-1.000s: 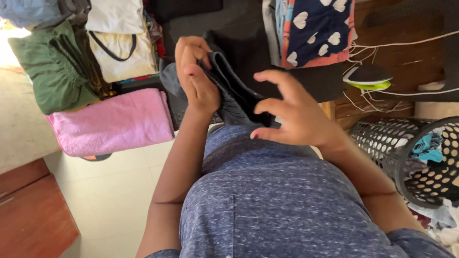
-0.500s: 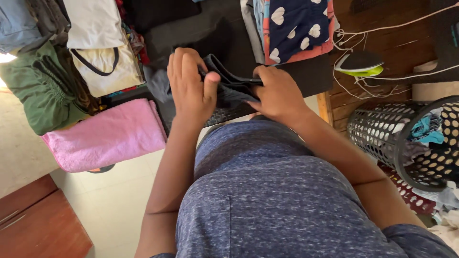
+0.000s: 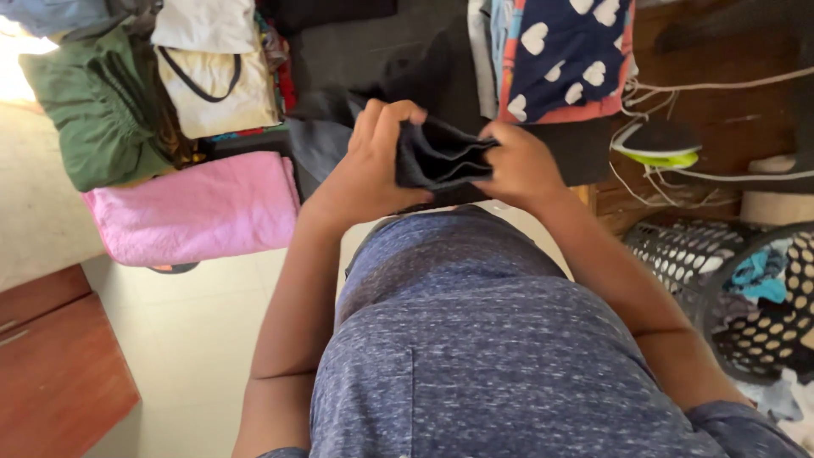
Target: Folding various items of clothing and sorting them from a laundry basket.
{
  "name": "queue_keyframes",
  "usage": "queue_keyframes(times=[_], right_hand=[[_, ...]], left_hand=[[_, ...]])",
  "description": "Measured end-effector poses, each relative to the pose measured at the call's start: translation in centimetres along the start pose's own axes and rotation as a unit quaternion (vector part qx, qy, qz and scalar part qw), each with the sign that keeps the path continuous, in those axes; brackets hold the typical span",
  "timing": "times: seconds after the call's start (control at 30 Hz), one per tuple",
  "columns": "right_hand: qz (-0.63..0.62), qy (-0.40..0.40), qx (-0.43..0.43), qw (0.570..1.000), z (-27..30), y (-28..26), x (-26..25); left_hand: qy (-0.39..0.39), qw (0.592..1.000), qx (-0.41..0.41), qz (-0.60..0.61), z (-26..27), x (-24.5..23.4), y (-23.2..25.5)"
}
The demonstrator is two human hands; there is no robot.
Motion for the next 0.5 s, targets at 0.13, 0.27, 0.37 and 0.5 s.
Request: queue_keyframes(times=[0.13,0.27,0.37,0.5], right_hand=[[-0.024,0.049,-0.046,0.997,-1.0,-2.0,-4.6],[-0.184,0.004,-0.107,0.977,-2.4,-4.6,-8.7],[-0.259,0.025,-0.107,0.96,-3.0,-4.8,-9.9],[-0.476,0.065,0.003,0.877,-4.7,-4.5,-9.2]], left_hand=[[-0.029,0.986,-0.035,0.162,0.7,-1.4,-0.9],[-0.006,0.978,-0.089,0.19,2.1,-1.7,-3.8],[0.037,0.975,-0.124,0.182,2.6,-2.5,-4.3],[0.12,0.991,-0.051,0.034,0.2,-6.5,1.1]])
Point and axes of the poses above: each hand's wrist, its own z-axis away from the middle knuckle, its own x-axis out of the palm, y = z × x, the point moved 6 cm from there along -z, towards the middle knuckle, and after that the axes turned 4 degrees about y, right-handed, at the moved point
